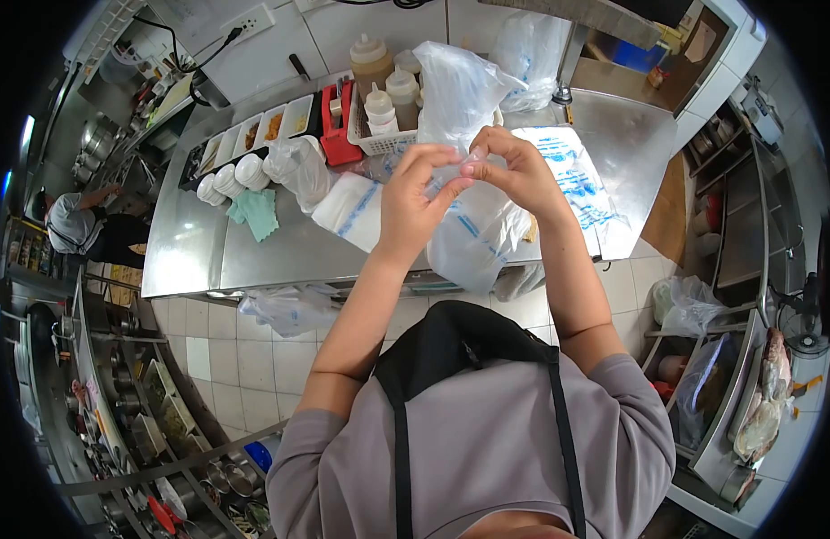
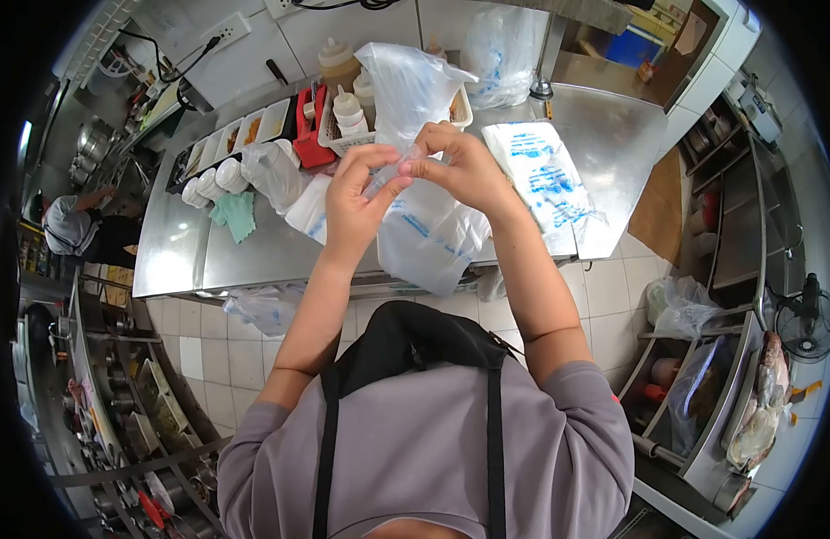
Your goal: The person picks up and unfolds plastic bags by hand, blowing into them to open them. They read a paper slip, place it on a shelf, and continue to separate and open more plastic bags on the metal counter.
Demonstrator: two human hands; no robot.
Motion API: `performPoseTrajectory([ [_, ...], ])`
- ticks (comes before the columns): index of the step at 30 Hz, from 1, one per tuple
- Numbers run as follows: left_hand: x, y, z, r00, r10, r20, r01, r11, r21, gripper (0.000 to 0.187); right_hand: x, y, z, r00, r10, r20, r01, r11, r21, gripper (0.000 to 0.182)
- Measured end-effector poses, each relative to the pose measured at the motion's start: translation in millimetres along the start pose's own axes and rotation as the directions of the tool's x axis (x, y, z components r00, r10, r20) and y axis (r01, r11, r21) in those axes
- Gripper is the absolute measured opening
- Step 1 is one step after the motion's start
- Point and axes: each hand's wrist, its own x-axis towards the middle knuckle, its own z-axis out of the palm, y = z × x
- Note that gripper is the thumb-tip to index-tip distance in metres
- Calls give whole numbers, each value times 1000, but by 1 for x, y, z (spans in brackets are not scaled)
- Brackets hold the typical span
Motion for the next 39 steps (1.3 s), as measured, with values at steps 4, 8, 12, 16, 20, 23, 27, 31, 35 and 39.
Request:
performPoseTrajectory([
  [4,2,-9,-6,962,-38,271,114,956,-271,16,-5,-1,-1,996,83,21,-86,967,240,16],
  [8,4,-18,-14,887,-12,461,286,799,-529,23,-11,-2,5,996,86,18,-79,795,602,16],
  [12,3,-13,-7,926,-29,376,285,707,-647,27,-15,-6,18,995,65,-75,26,556,831,18],
  [16,4,-7,1,960,-118,253,267,651,-711,30,-13,-2,16,995,47,-84,43,566,824,17],
  [20,-1,-15,2,920,-185,347,391,518,-761,28,-13,1,18,996,-77,-54,79,387,919,15],
  [23,-1,-17,-10,707,-161,688,691,366,-624,24,-13,0,10,987,-133,-87,116,228,967,14],
  [27,21,-31,-20,776,-352,524,626,530,-572,21,-3,6,-20,993,-2,-119,109,414,904,5],
  [31,113,22,-27,807,-557,199,554,593,-585,30,49,-9,-18,820,442,-363,138,462,876,31],
  [35,167,-62,-24,903,-399,162,409,912,-34,29,76,16,-22,937,222,-271,148,449,881,34],
  [39,138,-195,20,887,-425,178,460,840,-287,31,45,112,-6,847,477,-236,-37,495,868,37],
])
